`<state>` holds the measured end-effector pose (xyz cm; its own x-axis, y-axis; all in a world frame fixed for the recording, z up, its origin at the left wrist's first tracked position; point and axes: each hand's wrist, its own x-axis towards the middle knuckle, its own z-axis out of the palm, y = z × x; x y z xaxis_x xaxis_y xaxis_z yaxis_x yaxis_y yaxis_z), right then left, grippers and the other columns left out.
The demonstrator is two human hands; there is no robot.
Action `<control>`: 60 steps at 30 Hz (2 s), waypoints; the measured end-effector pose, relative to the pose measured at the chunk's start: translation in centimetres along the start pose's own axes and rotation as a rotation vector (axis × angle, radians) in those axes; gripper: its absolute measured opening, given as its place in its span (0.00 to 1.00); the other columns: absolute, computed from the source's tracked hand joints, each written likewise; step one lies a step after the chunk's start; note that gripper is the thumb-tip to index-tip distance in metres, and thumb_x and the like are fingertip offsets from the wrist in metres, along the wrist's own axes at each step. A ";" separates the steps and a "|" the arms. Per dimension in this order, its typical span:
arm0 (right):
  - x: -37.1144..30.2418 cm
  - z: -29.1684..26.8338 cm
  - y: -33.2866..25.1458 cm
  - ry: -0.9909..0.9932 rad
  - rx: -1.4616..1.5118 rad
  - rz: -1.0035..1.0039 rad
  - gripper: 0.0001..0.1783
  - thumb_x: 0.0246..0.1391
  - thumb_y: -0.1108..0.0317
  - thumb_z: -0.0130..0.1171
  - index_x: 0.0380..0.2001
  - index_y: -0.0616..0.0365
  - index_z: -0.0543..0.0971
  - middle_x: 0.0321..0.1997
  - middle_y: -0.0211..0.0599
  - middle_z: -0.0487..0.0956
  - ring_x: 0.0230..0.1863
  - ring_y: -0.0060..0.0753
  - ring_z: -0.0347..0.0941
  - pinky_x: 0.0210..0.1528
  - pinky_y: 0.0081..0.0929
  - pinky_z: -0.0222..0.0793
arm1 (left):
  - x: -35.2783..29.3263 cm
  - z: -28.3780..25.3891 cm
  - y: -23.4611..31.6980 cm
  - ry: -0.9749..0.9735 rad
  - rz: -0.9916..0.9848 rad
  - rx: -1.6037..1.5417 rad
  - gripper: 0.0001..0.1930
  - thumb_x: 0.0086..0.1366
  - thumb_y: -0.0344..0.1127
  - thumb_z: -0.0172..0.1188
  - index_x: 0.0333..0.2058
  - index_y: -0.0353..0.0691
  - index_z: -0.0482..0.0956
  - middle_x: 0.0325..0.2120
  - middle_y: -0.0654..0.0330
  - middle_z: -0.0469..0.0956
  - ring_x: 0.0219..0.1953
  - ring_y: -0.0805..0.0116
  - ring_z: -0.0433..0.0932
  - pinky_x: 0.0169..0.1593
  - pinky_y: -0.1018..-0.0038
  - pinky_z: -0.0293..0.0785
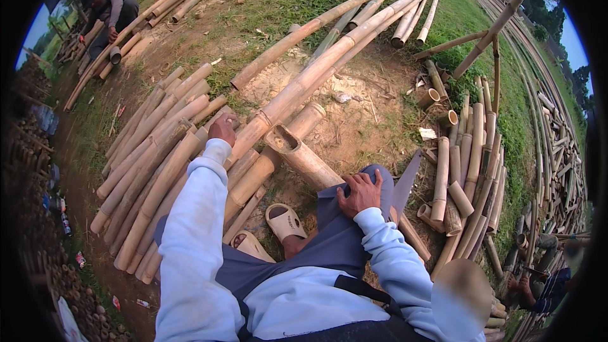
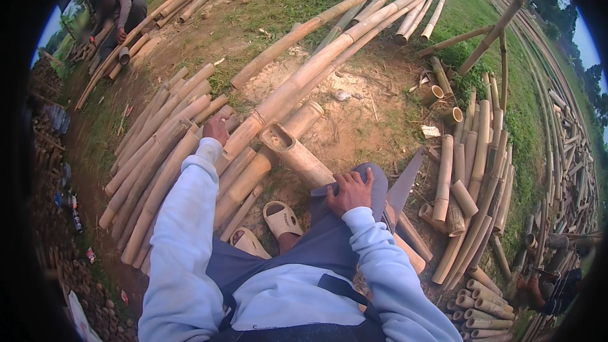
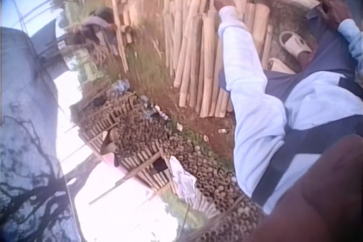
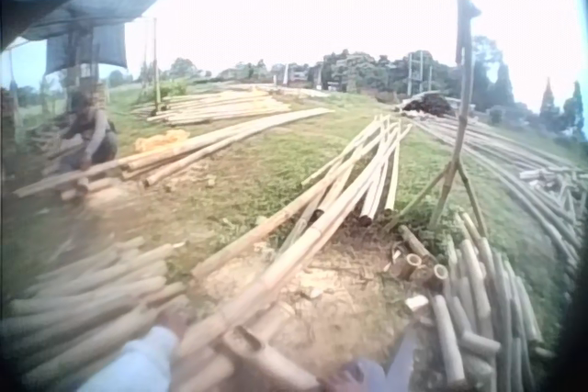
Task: The person sits on the ground and uses a hand saw to cut bamboo poles into shorter sections. They repeatedly position the saw, cut through the bamboo, and move the cut pieces aside.
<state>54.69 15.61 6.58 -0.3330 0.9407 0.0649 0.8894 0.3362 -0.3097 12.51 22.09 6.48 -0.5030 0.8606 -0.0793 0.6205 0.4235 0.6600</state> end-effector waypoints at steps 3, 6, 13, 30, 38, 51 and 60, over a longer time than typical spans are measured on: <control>0.1 0.0 -0.1 0.010 -0.016 -0.006 0.23 0.52 0.52 0.63 0.50 0.48 0.83 0.49 0.34 0.83 0.61 0.35 0.72 0.77 0.57 0.35 | -0.3 -0.1 -1.0 0.098 0.078 0.128 0.14 0.71 0.34 0.49 0.51 0.45 0.79 0.43 0.42 0.83 0.47 0.45 0.82 0.52 0.56 0.77; -0.2 0.0 -0.1 0.009 -0.027 -0.007 0.23 0.52 0.52 0.63 0.50 0.48 0.83 0.49 0.34 0.83 0.61 0.35 0.72 0.77 0.56 0.36 | -0.8 -0.3 -1.2 0.093 -0.031 0.198 0.17 0.66 0.32 0.52 0.53 0.45 0.77 0.46 0.44 0.82 0.49 0.45 0.81 0.53 0.56 0.77; 0.0 0.2 0.2 0.016 -0.028 -0.005 0.23 0.52 0.53 0.63 0.50 0.49 0.83 0.48 0.33 0.83 0.61 0.36 0.72 0.77 0.55 0.35 | -1.3 -1.4 -0.9 -0.068 -0.122 0.083 0.14 0.67 0.39 0.56 0.47 0.40 0.82 0.38 0.48 0.85 0.42 0.54 0.85 0.49 0.61 0.78; 0.2 0.5 0.3 0.040 -0.010 -0.029 0.22 0.52 0.53 0.63 0.49 0.48 0.83 0.46 0.32 0.83 0.60 0.34 0.72 0.77 0.57 0.36 | 1.5 1.2 -0.9 -0.419 -0.068 0.416 0.60 0.41 0.73 0.72 0.65 0.32 0.66 0.63 0.44 0.71 0.65 0.50 0.70 0.67 0.62 0.66; 0.2 -0.1 0.0 0.029 -0.001 -0.026 0.22 0.52 0.53 0.63 0.49 0.50 0.83 0.47 0.33 0.83 0.60 0.34 0.72 0.77 0.59 0.36 | 1.9 1.5 1.6 -0.439 -0.067 0.458 0.60 0.38 0.73 0.72 0.60 0.30 0.71 0.58 0.42 0.75 0.61 0.48 0.74 0.64 0.61 0.70; 0.4 0.1 0.2 0.024 -0.011 -0.029 0.24 0.50 0.51 0.63 0.50 0.48 0.83 0.47 0.34 0.83 0.59 0.35 0.73 0.76 0.58 0.36 | 2.9 2.9 -0.2 -0.470 -0.088 0.425 0.56 0.40 0.65 0.73 0.60 0.25 0.69 0.59 0.38 0.73 0.61 0.46 0.74 0.63 0.61 0.71; 0.3 0.2 0.1 0.010 -0.027 -0.006 0.23 0.51 0.51 0.63 0.49 0.47 0.84 0.47 0.34 0.83 0.59 0.35 0.73 0.76 0.58 0.37 | 2.0 2.6 0.3 -0.457 -0.015 0.355 0.51 0.40 0.62 0.72 0.55 0.23 0.74 0.54 0.37 0.77 0.55 0.44 0.78 0.58 0.61 0.76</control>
<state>54.62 15.88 6.42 -0.3357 0.9389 0.0759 0.8954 0.3431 -0.2836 13.20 24.66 4.58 -0.2519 0.8551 -0.4532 0.8185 0.4381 0.3717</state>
